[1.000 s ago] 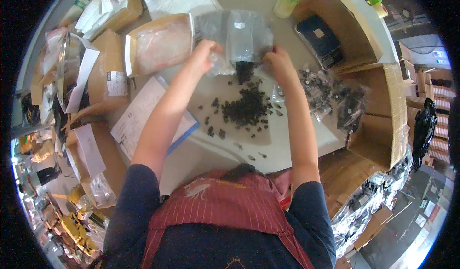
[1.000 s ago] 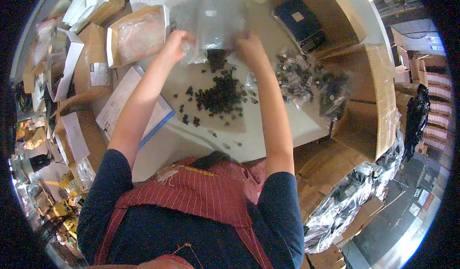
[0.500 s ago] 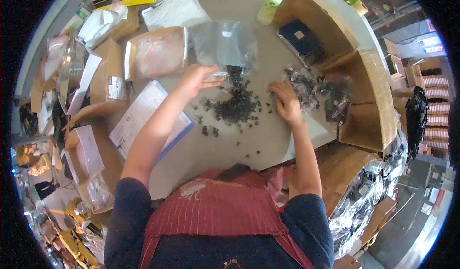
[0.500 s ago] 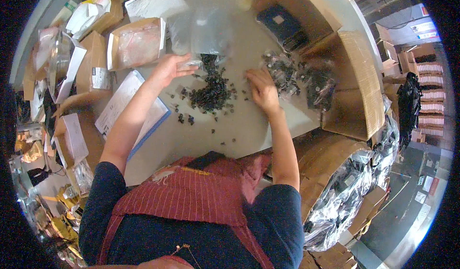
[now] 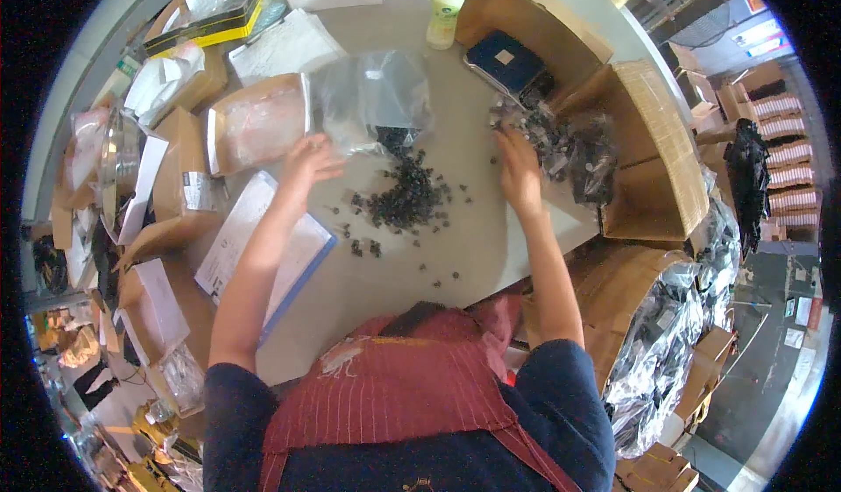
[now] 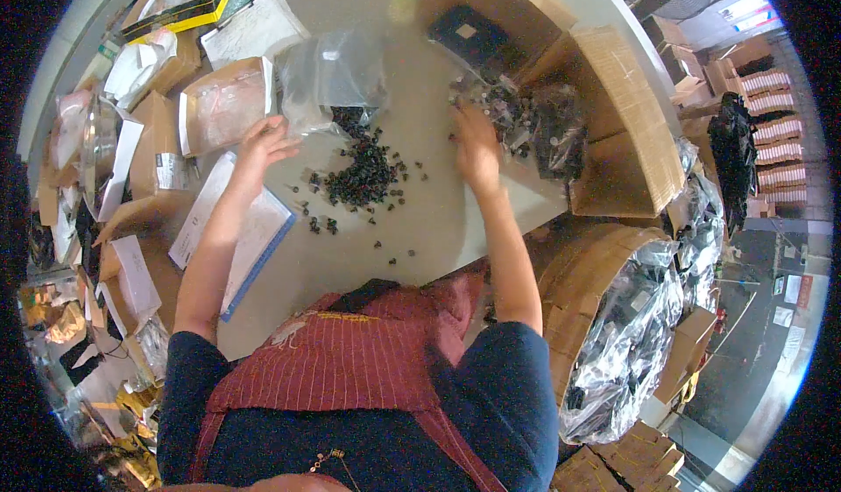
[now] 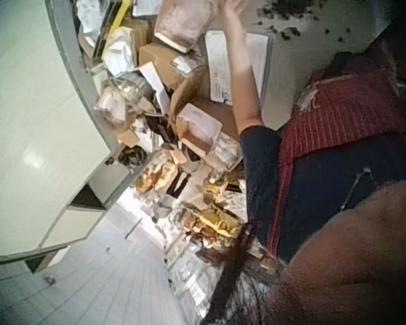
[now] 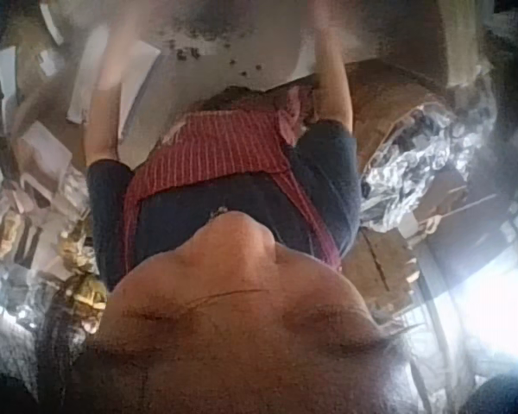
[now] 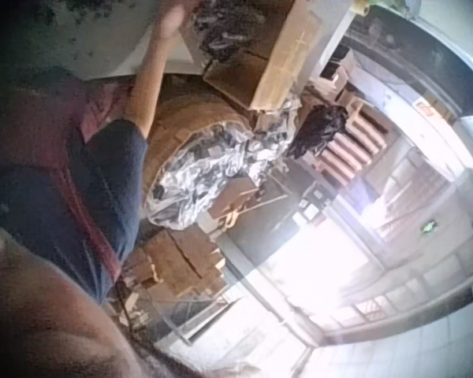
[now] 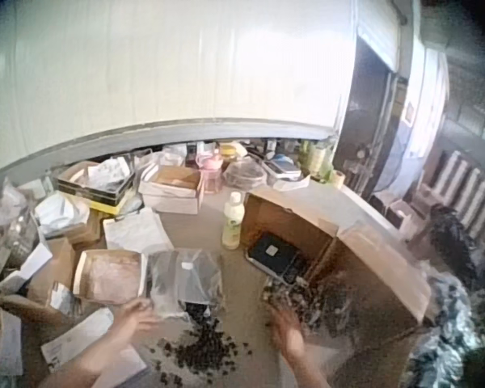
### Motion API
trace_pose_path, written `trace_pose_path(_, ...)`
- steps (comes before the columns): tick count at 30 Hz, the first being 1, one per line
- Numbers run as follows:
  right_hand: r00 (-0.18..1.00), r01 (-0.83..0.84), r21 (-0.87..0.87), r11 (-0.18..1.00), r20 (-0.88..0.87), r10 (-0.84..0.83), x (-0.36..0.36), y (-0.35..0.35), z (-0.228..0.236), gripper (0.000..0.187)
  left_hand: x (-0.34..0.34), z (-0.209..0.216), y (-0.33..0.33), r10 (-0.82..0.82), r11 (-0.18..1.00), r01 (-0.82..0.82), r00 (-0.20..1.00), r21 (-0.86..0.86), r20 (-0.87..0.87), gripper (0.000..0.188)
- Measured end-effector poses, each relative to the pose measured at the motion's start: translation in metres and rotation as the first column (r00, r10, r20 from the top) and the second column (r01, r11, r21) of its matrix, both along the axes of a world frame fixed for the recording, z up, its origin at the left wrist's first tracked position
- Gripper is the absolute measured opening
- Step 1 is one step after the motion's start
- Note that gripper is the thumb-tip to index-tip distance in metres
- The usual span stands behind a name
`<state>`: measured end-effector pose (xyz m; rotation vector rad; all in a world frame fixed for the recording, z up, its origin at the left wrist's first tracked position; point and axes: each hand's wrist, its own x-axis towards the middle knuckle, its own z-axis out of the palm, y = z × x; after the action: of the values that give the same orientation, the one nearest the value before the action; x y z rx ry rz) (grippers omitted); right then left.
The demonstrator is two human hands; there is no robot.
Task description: The person sorts small black plastic components by hand from a pile on a workbench, placing them into small plastic bags.
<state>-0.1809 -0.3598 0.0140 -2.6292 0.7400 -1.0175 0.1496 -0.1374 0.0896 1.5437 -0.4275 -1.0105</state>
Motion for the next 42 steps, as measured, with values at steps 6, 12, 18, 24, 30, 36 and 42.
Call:
trace_pose_path(6,0.959,0.265,0.163,0.95,0.061,-0.278,-0.046,0.031,-0.018,0.052,0.059,-0.012,0.044,0.232,0.948,-0.157,0.936,-0.277,0.264,0.04)
trace_pose_path(12,0.841,0.531,-0.039,0.846,-0.092,-0.532,-0.018,0.018,-0.015,0.054,0.07,-0.009,0.041,0.295,0.946,-0.219,0.888,-0.238,0.354,0.037)
trace_pose_path(18,0.85,0.425,-0.316,0.848,-0.182,-0.494,-0.018,0.009,-0.013,0.03,0.071,-0.022,0.039,0.139,0.976,-0.046,0.883,-0.212,0.448,0.026)
trace_pose_path(24,0.853,0.489,0.436,0.756,-0.057,-0.519,-0.084,0.041,-0.021,0.019,0.115,-0.041,0.047,0.223,0.973,-0.104,0.663,-0.208,0.715,0.03)
trace_pose_path(30,0.4,0.054,0.818,0.573,0.508,-0.763,-0.069,0.03,-0.015,0.022,0.157,-0.059,0.004,0.025,0.996,-0.085,0.521,0.023,0.853,0.043)
trace_pose_path(36,0.81,0.58,0.018,0.814,-0.111,-0.575,-0.034,0.05,-0.013,0.031,0.152,-0.058,-0.021,-0.432,0.878,-0.108,0.243,0.467,0.868,0.051)
trace_pose_path(42,0.839,0.538,0.077,0.84,-0.146,-0.524,-0.043,0.065,-0.019,0.035,0.16,-0.062,0.012,-0.408,0.869,-0.156,0.308,0.469,0.859,0.039)
